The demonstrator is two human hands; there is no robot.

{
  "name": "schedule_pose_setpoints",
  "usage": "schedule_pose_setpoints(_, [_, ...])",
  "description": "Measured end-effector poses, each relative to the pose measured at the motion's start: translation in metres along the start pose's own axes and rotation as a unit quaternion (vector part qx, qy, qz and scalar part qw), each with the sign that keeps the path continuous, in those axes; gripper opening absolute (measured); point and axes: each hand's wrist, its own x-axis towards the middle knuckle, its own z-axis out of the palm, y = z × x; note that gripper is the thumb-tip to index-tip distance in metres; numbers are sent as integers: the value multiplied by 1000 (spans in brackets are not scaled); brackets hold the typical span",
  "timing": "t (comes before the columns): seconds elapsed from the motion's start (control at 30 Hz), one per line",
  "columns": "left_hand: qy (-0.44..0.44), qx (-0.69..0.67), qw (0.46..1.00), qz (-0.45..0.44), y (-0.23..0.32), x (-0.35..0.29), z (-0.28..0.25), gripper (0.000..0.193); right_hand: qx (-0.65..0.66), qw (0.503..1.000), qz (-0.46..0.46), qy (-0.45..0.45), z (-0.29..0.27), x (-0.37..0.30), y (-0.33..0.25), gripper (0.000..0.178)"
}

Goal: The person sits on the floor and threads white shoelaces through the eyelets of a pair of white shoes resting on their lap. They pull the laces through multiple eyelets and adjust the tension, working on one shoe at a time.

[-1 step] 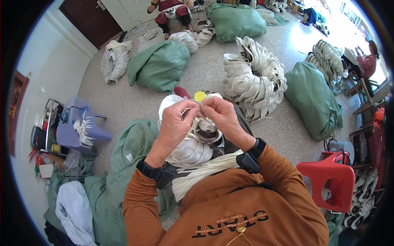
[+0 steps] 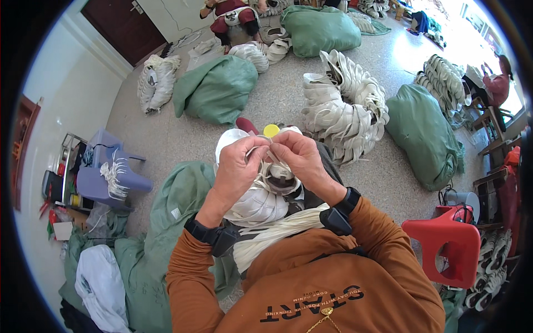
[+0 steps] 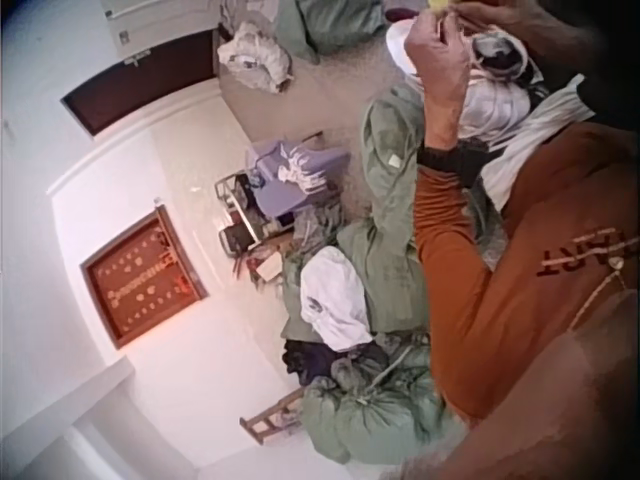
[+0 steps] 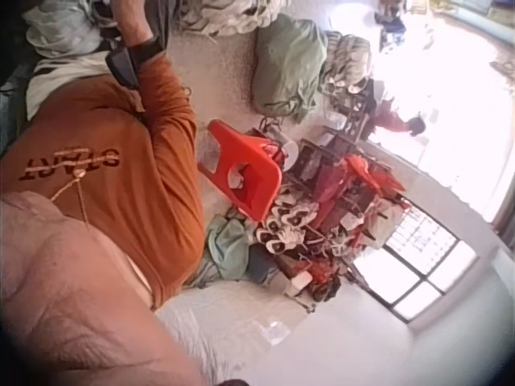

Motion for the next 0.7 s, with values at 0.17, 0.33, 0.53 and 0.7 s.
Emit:
schedule_pose_setpoints(0.17, [23,72,996,36,2,-1,-10,14,-25,1000,-13,-10,11,7,-13,14])
schedule_pose_setpoints(0.33, [-36,132,990,-20,16,5,-17,17,-127,992,-28,8,12,9,-18,12])
schedule_pose_setpoints(0.53, [-61,107,991,47,17,15,-21,13,-212,973,-84,-34,23,6,-36,9])
schedule_pose_setpoints(0.7, [-85,118,988,44,23,18,-19,8,-313,935,-161,-46,21,-7,-53,12])
